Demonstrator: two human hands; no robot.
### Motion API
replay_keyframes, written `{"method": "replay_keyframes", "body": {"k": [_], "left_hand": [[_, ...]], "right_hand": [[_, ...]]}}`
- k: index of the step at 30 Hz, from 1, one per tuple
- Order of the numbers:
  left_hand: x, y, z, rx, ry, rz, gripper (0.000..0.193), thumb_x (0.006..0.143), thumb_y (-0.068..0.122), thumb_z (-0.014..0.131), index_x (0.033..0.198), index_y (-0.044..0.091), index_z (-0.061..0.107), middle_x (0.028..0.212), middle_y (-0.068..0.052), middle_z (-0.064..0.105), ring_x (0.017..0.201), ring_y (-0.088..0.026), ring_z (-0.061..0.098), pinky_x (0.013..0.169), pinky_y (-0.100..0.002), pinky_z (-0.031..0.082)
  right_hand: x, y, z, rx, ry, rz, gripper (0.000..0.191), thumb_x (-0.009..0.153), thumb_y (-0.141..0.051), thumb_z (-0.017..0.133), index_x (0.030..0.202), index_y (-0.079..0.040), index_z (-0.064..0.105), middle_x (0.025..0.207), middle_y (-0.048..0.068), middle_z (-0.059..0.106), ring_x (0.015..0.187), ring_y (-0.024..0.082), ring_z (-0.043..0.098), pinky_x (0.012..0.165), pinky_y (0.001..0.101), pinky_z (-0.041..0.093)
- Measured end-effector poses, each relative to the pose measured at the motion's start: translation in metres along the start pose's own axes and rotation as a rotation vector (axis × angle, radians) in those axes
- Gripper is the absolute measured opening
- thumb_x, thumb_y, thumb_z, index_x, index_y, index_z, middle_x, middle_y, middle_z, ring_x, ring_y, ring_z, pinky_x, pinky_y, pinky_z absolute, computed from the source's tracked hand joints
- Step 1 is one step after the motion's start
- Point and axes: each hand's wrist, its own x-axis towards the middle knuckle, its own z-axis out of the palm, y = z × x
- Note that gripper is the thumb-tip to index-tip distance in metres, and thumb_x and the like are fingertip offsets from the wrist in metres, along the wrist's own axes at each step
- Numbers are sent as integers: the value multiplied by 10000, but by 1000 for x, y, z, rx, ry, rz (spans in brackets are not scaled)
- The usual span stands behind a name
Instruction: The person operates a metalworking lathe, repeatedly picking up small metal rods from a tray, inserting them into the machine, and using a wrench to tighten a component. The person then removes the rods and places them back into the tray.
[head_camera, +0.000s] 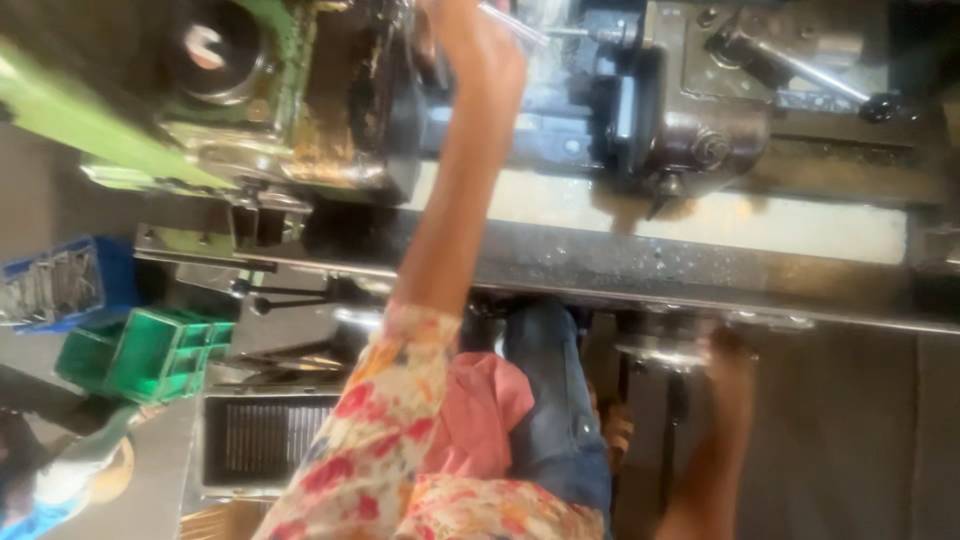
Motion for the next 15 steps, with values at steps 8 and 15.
{"method": "replay_keyframes", "body": {"k": [8,15], "left_hand": [[-206,225,-172,868,-112,460,597,1061,478,390,1474,64,512,1481,-134,563,1323,-262,585,1068,-391,530],[-345,328,-352,1457,457,452,377,977,358,700,1146,25,650,859,-72,604,647,-193,463,513,-351,366]], "right_hand": [[35,-108,17,-41,12,-78,365,1007,-341,556,1004,-12,715,957,278,713,847,458,693,734,550,546],[-31,-115,36,300,-87,-61,340,1121,-328,526,1108,-19,667,1002,294,692,895,507,648,727,585,502]]}}
